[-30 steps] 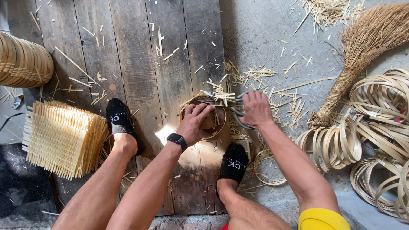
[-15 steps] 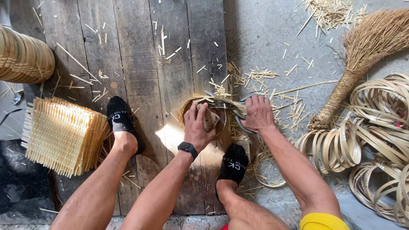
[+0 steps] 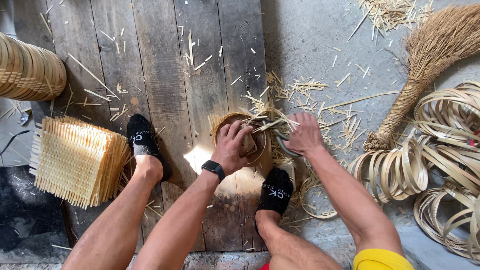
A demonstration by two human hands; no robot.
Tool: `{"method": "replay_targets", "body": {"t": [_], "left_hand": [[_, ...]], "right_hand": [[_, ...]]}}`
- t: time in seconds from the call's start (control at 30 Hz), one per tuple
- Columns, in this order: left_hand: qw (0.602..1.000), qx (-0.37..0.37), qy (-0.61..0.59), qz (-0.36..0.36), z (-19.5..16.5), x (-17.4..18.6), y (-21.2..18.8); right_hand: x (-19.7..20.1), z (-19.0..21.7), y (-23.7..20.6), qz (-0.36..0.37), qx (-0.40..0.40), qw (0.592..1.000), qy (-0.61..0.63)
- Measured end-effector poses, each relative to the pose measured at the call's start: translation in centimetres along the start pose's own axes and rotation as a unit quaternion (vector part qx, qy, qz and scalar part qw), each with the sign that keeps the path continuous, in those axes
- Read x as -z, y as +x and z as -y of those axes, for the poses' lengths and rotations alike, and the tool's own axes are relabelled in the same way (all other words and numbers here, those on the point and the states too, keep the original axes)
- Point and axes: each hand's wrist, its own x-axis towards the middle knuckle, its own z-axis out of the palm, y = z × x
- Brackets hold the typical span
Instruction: The person sits on the floor and repeatedly cuts circular bamboo mats using a perforated template and shears. They place a bamboo ring on the mat, trim the excess, and stack the finished pieces.
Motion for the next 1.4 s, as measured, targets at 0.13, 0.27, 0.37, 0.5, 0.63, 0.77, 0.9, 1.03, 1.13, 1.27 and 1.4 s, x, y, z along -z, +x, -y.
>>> {"method": "replay_targets", "body": {"t": [0.13,0.27,0.37,0.5,0.63,0.77,0.9,1.03,1.13,1.27,1.4], "left_hand": [[0.998,-0.024,0.056,0.017,0.1,-0.1,0.2],[0.985,0.094,-0.061,-0.131,-1.7,-2.0,-0.8],[0.973,0.107,-0.091,-0.182,-2.6,-3.2,-1.4],[0.985,0.087,-0.059,-0.136,-2.0,-2.9,-1.2],[0.986,0.087,-0.047,-0.133,-1.9,-2.4,-1.1],[0.983,0.106,-0.064,-0.135,-2.4,-2.5,-1.3],[0.989,0.058,-0.076,-0.115,-1.9,-2.3,-1.2],[0.994,0.059,-0.059,-0.064,-1.0,-1.7,-0.8],[0.999,0.040,-0.017,-0.032,-0.8,-1.4,-0.7],[0.998,0.051,-0.046,0.012,-0.7,-1.2,-0.7],[1.000,-0.003,-0.017,0.027,-0.2,-0.6,-0.5]], "right_hand": [[-1.1,-0.4,0.0,0.221,-0.051,0.973,0.041],[-0.3,-2.7,-1.8,0.141,-0.018,0.990,0.021],[1.0,-2.2,-1.6,0.060,-0.009,0.998,0.019],[0.2,0.2,0.2,0.059,-0.018,0.998,0.015],[-1.2,-1.2,-0.4,0.121,-0.024,0.992,-0.005],[-0.8,-3.1,-2.3,0.099,-0.014,0.994,0.032],[0.0,-1.2,-0.8,-0.009,0.021,0.999,0.028],[-0.6,-0.1,0.6,-0.027,0.006,1.000,0.015],[-0.9,-2.0,-0.5,0.113,0.008,0.993,-0.039],[-0.1,-3.2,-1.9,0.039,0.009,0.998,0.043],[0.2,-1.4,-0.4,0.047,0.026,0.999,0.007]]}}
